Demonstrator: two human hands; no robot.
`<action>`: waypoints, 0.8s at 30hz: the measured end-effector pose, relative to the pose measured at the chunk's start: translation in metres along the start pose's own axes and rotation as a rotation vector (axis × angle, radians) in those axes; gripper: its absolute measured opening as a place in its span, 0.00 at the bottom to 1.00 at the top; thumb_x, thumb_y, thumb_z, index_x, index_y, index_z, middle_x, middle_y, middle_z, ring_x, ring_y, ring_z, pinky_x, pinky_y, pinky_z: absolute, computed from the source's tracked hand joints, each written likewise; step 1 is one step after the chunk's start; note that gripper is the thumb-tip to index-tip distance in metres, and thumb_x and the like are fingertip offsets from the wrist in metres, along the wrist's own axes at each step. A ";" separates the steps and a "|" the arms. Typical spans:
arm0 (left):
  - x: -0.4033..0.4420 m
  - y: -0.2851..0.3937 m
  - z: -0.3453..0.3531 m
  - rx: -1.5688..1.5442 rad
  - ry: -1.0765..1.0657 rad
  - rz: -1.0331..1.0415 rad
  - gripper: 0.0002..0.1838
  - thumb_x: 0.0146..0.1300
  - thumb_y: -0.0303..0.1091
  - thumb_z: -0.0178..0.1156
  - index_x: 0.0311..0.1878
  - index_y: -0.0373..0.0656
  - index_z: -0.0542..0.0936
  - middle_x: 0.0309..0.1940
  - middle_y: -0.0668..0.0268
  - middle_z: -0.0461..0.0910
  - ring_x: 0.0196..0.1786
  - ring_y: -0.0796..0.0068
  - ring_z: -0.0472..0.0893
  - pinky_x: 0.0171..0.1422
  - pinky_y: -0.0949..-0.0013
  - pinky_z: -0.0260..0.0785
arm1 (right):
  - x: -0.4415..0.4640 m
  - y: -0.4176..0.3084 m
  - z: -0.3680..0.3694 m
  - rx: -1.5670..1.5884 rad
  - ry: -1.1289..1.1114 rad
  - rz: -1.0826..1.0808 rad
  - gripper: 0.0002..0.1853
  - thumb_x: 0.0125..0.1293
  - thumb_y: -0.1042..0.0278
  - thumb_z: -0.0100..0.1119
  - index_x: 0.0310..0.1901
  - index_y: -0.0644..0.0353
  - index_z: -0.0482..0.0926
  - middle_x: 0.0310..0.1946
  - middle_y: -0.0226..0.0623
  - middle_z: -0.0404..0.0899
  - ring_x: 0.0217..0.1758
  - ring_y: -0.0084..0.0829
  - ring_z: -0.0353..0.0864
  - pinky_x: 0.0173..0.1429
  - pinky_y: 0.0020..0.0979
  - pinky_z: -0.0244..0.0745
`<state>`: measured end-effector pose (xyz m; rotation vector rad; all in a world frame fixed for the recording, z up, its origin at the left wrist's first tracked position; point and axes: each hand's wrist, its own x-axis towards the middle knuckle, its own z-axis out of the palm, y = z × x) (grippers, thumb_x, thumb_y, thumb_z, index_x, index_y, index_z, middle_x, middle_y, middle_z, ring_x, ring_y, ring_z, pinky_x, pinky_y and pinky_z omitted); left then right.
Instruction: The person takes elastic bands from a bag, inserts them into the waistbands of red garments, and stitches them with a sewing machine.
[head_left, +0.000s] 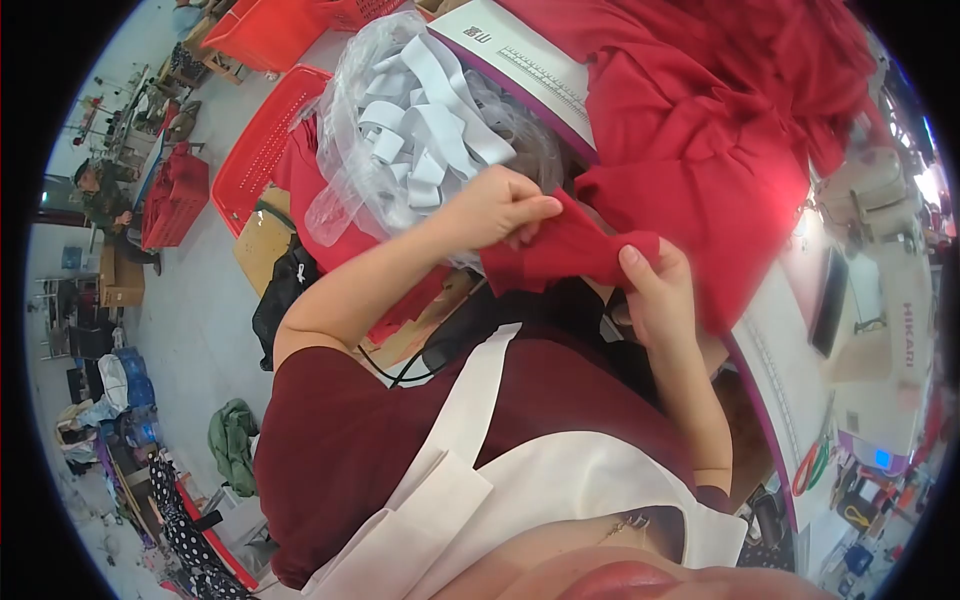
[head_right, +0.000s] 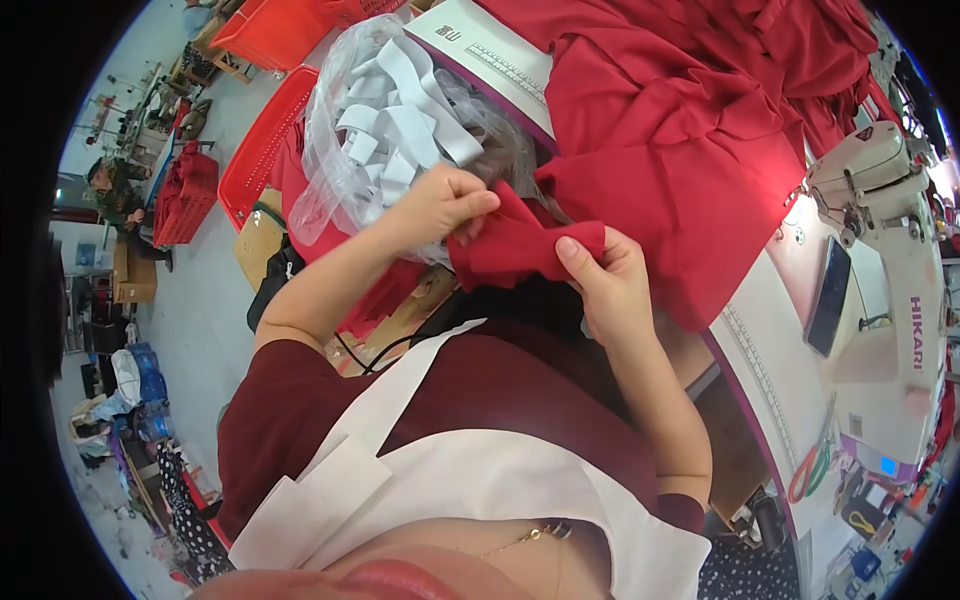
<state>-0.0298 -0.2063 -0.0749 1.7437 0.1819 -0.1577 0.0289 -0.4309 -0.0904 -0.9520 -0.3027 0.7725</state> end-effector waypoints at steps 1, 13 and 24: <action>0.003 0.001 -0.015 0.170 -0.008 -0.076 0.17 0.60 0.43 0.57 0.28 0.35 0.80 0.20 0.66 0.78 0.24 0.80 0.76 0.29 0.72 0.68 | -0.001 0.001 -0.002 -0.066 0.002 0.008 0.07 0.61 0.73 0.56 0.38 0.68 0.78 0.32 0.36 0.80 0.35 0.22 0.78 0.44 0.24 0.73; 0.114 -0.047 -0.213 -0.217 0.681 0.172 0.13 0.61 0.42 0.55 0.34 0.39 0.78 0.22 0.69 0.78 0.25 0.77 0.77 0.32 0.74 0.70 | -0.006 -0.002 -0.012 -0.226 0.032 0.020 0.06 0.61 0.73 0.55 0.36 0.67 0.76 0.33 0.36 0.79 0.35 0.24 0.77 0.42 0.25 0.71; 0.053 0.157 -0.191 -0.307 0.396 0.499 0.12 0.61 0.33 0.51 0.45 0.38 0.76 0.36 0.63 0.81 0.38 0.69 0.80 0.48 0.66 0.73 | 0.008 -0.035 -0.017 -0.056 0.044 -0.141 0.08 0.62 0.76 0.53 0.42 0.66 0.74 0.41 0.38 0.78 0.44 0.27 0.77 0.52 0.28 0.70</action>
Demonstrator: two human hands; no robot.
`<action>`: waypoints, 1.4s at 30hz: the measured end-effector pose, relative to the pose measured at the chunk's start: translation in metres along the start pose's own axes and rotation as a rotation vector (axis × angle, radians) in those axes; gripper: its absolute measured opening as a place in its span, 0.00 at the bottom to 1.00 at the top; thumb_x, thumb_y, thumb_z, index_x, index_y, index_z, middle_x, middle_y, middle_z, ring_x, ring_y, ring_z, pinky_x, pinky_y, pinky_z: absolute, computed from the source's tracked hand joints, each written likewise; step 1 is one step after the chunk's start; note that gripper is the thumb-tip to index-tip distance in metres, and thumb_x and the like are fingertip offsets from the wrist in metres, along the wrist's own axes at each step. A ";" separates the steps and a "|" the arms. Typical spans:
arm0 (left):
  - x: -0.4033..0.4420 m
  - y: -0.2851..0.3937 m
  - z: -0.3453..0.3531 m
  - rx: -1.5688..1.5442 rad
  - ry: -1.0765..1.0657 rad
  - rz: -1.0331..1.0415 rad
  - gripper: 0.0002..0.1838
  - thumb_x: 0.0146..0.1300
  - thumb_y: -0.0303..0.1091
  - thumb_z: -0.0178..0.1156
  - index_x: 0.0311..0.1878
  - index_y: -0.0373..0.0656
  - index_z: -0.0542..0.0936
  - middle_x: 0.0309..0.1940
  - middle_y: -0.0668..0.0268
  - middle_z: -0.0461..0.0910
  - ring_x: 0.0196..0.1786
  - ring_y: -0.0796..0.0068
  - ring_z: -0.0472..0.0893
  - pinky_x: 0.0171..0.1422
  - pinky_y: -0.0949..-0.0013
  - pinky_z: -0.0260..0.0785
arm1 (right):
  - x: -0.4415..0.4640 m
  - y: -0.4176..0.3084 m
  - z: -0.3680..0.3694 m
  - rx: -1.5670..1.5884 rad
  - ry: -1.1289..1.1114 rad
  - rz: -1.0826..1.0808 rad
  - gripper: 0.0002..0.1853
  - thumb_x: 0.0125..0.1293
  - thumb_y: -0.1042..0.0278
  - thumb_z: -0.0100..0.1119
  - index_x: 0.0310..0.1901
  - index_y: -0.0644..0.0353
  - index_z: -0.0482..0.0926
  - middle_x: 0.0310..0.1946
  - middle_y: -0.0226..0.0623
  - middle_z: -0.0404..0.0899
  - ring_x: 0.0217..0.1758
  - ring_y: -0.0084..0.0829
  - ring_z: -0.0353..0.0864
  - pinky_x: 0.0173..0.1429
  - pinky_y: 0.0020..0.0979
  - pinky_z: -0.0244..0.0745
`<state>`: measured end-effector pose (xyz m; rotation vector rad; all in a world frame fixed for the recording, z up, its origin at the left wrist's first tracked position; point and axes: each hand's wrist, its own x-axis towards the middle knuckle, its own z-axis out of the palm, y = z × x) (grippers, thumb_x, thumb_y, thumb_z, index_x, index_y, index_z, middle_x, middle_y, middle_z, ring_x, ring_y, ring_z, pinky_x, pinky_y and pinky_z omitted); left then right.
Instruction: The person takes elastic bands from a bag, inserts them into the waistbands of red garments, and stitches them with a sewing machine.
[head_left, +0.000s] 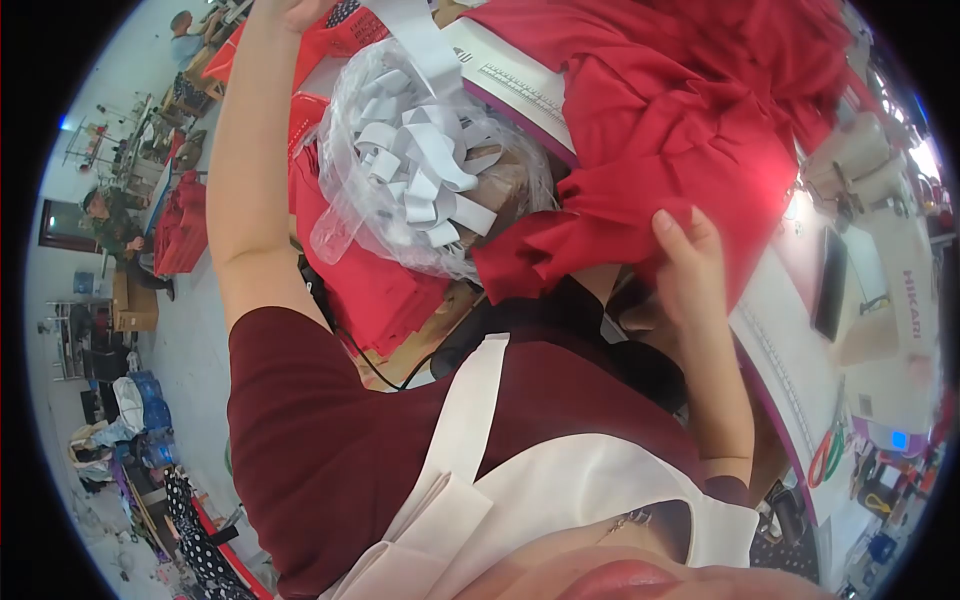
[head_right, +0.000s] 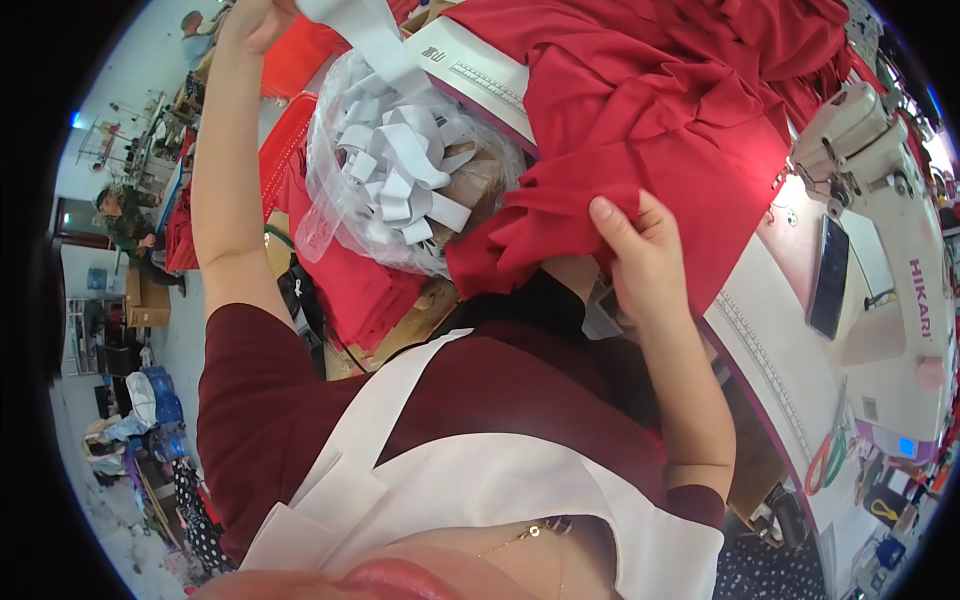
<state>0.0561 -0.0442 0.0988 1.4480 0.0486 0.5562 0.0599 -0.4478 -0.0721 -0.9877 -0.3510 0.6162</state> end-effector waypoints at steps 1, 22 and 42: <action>-0.007 0.009 0.010 0.000 0.014 -0.009 0.13 0.62 0.33 0.51 0.47 0.38 0.75 0.35 0.63 0.81 0.39 0.68 0.80 0.47 0.66 0.73 | 0.001 -0.007 0.000 0.027 0.009 -0.044 0.08 0.62 0.76 0.53 0.43 0.65 0.74 0.42 0.38 0.78 0.44 0.27 0.77 0.52 0.28 0.70; -0.086 -0.043 0.085 0.580 -1.029 -0.331 0.15 0.55 0.41 0.63 0.35 0.38 0.77 0.23 0.75 0.75 0.26 0.91 0.72 0.32 0.84 0.63 | 0.005 -0.025 0.034 -0.283 0.032 -0.275 0.11 0.64 0.68 0.52 0.43 0.66 0.73 0.34 0.28 0.77 0.36 0.16 0.73 0.40 0.20 0.69; -0.149 -0.068 0.123 0.094 -0.575 0.116 0.21 0.62 0.48 0.51 0.30 0.35 0.75 0.30 0.62 0.78 0.34 0.74 0.76 0.42 0.68 0.68 | 0.008 -0.047 0.046 0.000 -0.245 -0.002 0.12 0.61 0.67 0.59 0.43 0.65 0.74 0.38 0.34 0.78 0.42 0.22 0.76 0.50 0.26 0.69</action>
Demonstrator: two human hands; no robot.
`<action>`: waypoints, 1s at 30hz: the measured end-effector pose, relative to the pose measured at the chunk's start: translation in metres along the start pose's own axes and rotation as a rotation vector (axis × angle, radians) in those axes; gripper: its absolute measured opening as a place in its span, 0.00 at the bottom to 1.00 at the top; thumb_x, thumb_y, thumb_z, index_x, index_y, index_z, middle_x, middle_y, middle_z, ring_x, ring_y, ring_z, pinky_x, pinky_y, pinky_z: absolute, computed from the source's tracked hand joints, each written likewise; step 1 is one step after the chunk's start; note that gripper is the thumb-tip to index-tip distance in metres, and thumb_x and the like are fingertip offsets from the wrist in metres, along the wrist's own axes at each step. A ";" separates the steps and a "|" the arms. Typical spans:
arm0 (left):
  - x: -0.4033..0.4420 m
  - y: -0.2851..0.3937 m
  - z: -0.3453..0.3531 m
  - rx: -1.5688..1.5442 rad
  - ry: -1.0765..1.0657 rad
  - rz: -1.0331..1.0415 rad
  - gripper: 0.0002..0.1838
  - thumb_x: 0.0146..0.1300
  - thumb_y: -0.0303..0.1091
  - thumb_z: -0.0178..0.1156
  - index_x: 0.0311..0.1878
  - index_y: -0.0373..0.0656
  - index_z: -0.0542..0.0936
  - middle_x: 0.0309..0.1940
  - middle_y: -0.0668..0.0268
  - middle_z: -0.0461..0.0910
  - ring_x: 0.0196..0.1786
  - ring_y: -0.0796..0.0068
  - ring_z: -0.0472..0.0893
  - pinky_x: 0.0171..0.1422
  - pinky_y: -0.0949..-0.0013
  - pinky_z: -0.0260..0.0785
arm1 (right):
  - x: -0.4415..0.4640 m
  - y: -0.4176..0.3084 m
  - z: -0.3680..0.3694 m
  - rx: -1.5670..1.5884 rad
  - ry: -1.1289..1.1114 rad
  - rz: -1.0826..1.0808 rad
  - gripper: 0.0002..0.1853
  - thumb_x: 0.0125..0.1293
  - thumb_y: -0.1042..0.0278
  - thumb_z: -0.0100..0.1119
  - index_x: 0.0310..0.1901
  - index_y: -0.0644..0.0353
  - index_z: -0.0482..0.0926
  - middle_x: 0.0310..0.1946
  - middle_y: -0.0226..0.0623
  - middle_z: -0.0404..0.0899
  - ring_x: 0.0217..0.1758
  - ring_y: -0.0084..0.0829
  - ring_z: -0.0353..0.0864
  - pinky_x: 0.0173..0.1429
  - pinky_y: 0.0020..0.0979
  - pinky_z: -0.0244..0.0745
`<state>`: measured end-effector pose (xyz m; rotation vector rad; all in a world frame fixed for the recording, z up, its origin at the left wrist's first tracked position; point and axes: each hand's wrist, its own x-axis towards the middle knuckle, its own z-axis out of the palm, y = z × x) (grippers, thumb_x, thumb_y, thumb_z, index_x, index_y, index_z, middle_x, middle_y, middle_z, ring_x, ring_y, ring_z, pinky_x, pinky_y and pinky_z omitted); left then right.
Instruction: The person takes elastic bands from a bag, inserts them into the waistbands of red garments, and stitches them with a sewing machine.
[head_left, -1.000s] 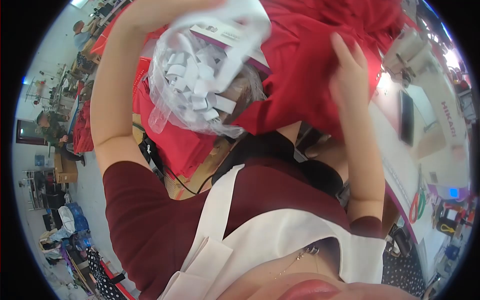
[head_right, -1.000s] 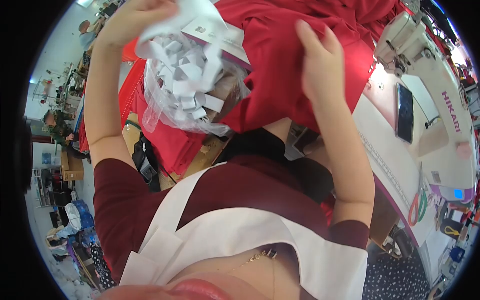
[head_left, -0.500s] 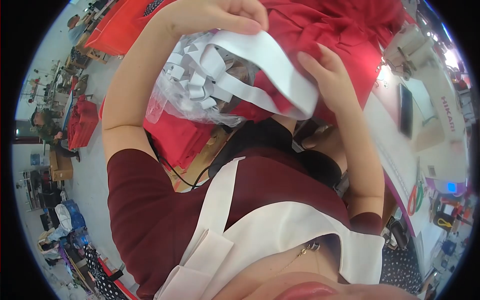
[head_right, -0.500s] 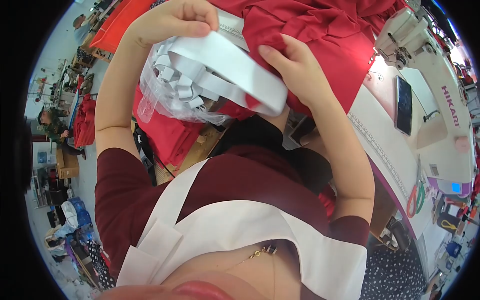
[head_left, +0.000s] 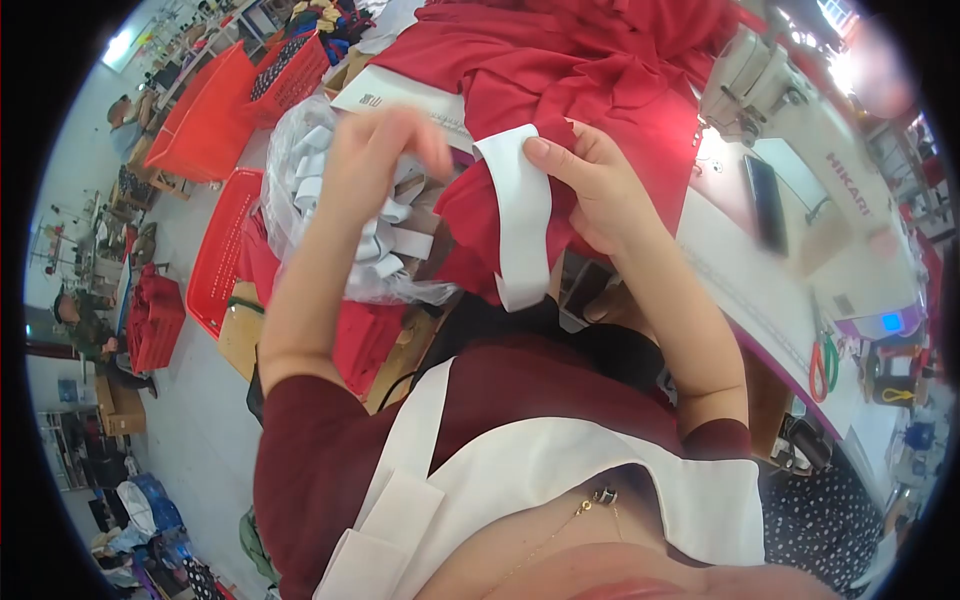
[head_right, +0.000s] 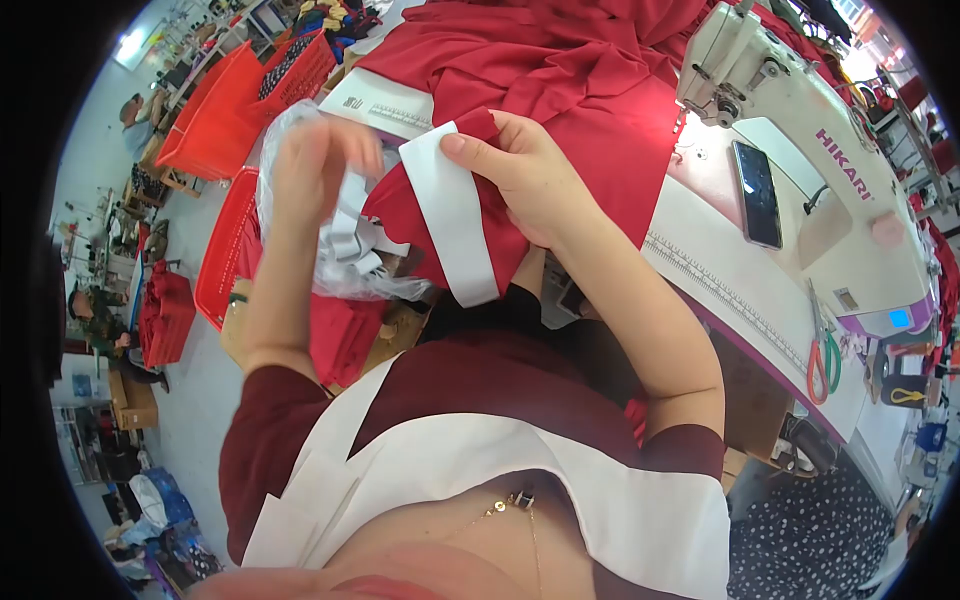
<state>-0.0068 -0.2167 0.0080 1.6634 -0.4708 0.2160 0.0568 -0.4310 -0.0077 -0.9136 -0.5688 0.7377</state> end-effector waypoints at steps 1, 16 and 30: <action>-0.018 -0.022 0.000 -0.304 -0.147 -0.015 0.26 0.64 0.52 0.48 0.29 0.33 0.75 0.30 0.60 0.78 0.34 0.71 0.76 0.42 0.67 0.69 | 0.000 -0.001 0.002 0.001 0.004 -0.014 0.12 0.61 0.67 0.59 0.43 0.65 0.74 0.38 0.34 0.78 0.42 0.22 0.76 0.50 0.26 0.69; -0.021 -0.036 0.050 -0.593 0.380 -0.165 0.10 0.61 0.24 0.53 0.44 0.33 0.76 0.39 0.62 0.80 0.41 0.76 0.79 0.46 0.73 0.71 | 0.007 0.016 -0.004 -0.381 0.244 -0.077 0.13 0.58 0.70 0.62 0.42 0.68 0.76 0.37 0.35 0.79 0.39 0.21 0.77 0.46 0.23 0.72; -0.011 -0.049 0.048 -0.614 0.473 -0.167 0.08 0.61 0.22 0.54 0.42 0.33 0.77 0.37 0.60 0.80 0.40 0.75 0.79 0.48 0.73 0.71 | 0.011 0.026 -0.022 -0.571 0.361 -0.247 0.18 0.51 0.66 0.68 0.17 0.62 0.67 0.16 0.24 0.66 0.21 0.12 0.62 0.24 0.19 0.59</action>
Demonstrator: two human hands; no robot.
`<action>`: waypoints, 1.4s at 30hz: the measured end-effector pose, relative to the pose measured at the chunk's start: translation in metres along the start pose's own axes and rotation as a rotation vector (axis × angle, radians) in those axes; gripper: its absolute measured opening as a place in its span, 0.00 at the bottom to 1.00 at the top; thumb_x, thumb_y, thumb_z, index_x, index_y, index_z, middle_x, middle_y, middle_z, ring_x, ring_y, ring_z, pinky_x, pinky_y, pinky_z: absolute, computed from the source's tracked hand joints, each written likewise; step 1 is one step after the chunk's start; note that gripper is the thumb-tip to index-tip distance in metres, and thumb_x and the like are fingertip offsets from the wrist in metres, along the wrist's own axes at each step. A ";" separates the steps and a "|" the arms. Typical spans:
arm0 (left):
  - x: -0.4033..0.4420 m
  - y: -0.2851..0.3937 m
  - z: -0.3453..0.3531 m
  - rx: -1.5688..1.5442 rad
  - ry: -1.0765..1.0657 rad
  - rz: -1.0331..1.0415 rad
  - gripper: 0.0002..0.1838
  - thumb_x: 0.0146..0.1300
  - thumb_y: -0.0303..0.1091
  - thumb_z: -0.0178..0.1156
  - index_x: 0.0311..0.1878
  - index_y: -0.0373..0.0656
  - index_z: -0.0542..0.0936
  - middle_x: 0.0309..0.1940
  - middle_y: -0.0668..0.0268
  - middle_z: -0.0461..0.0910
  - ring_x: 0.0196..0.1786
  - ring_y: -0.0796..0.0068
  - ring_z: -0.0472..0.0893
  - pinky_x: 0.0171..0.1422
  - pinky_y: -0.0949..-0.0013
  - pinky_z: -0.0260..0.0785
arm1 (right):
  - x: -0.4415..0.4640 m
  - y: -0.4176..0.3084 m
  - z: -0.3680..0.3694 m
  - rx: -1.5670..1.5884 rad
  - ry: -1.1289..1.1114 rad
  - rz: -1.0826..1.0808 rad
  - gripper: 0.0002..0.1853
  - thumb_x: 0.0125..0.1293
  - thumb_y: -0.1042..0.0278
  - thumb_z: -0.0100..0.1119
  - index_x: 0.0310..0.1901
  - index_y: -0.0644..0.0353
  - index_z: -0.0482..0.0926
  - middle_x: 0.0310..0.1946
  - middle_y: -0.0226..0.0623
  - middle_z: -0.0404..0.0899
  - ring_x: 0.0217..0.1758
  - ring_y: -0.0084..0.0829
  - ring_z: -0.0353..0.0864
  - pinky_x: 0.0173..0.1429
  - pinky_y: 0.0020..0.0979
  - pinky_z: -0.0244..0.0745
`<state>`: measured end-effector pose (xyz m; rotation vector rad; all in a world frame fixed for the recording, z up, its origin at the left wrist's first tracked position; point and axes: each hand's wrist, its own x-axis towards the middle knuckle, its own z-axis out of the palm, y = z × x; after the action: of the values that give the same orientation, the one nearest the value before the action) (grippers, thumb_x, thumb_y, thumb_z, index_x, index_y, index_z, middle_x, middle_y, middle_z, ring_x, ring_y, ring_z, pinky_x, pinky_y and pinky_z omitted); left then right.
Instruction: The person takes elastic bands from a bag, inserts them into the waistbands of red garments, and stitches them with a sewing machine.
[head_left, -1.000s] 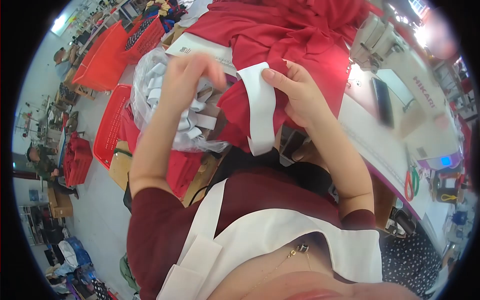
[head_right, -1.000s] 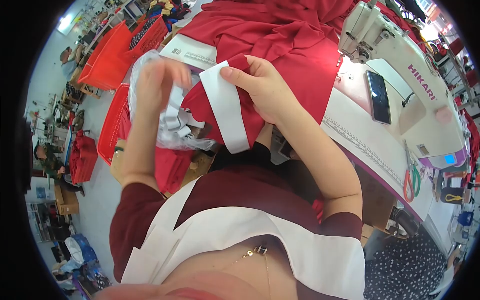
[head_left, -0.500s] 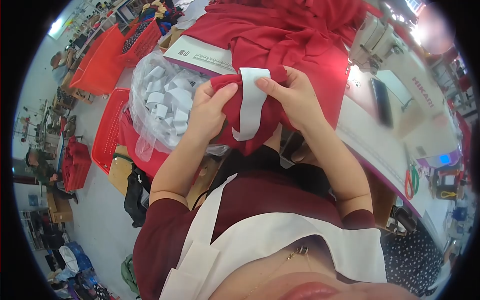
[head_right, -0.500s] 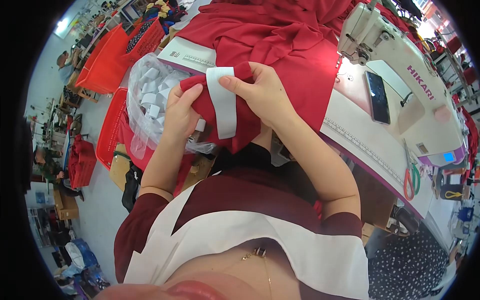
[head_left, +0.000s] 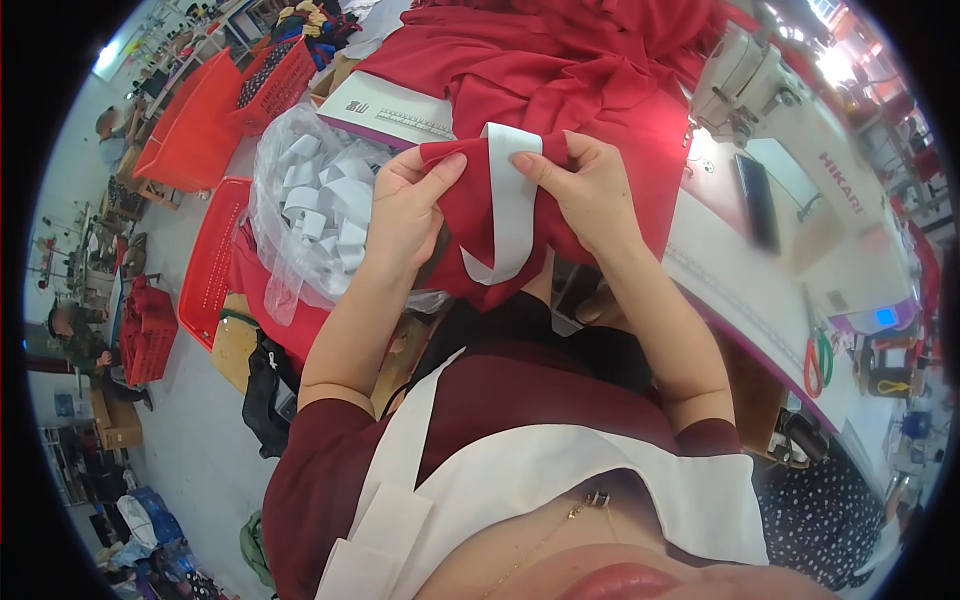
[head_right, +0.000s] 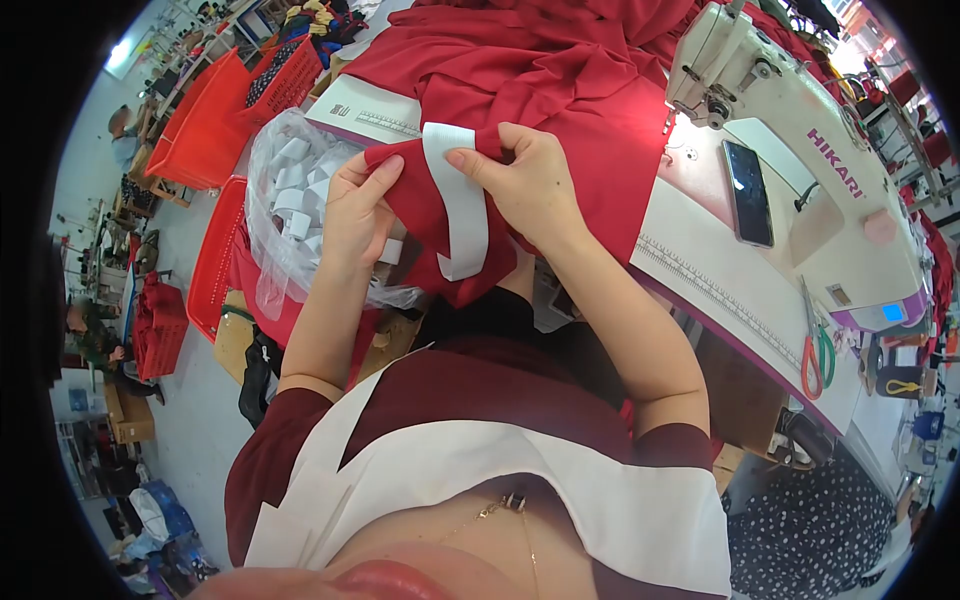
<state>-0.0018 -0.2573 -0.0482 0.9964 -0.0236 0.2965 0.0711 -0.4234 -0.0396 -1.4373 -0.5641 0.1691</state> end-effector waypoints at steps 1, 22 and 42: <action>0.000 -0.001 0.003 0.001 -0.005 0.000 0.08 0.61 0.22 0.54 0.42 0.33 0.77 0.37 0.60 0.80 0.40 0.75 0.79 0.48 0.73 0.71 | 0.002 0.004 0.000 0.000 0.004 -0.003 0.18 0.51 0.66 0.68 0.17 0.62 0.67 0.16 0.24 0.66 0.21 0.12 0.62 0.24 0.19 0.59; -0.017 -0.025 0.032 1.038 -0.235 0.815 0.28 0.58 0.41 0.55 0.56 0.29 0.67 0.49 0.45 0.68 0.51 0.50 0.69 0.55 0.59 0.62 | -0.010 -0.005 0.021 -0.421 0.283 -0.682 0.17 0.48 0.81 0.53 0.43 0.67 0.75 0.25 0.43 0.71 0.26 0.42 0.69 0.29 0.32 0.67; -0.007 0.006 0.019 0.602 -0.476 -0.320 0.10 0.52 0.28 0.65 0.37 0.34 0.79 0.29 0.70 0.79 0.31 0.87 0.74 0.36 0.83 0.66 | -0.049 -0.045 -0.021 -0.384 -0.419 0.043 0.16 0.56 0.78 0.54 0.46 0.63 0.63 0.18 0.39 0.70 0.23 0.29 0.69 0.34 0.26 0.64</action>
<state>-0.0082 -0.2716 -0.0344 1.6291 -0.2150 -0.2525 0.0288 -0.4701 -0.0094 -1.8011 -0.9452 0.4200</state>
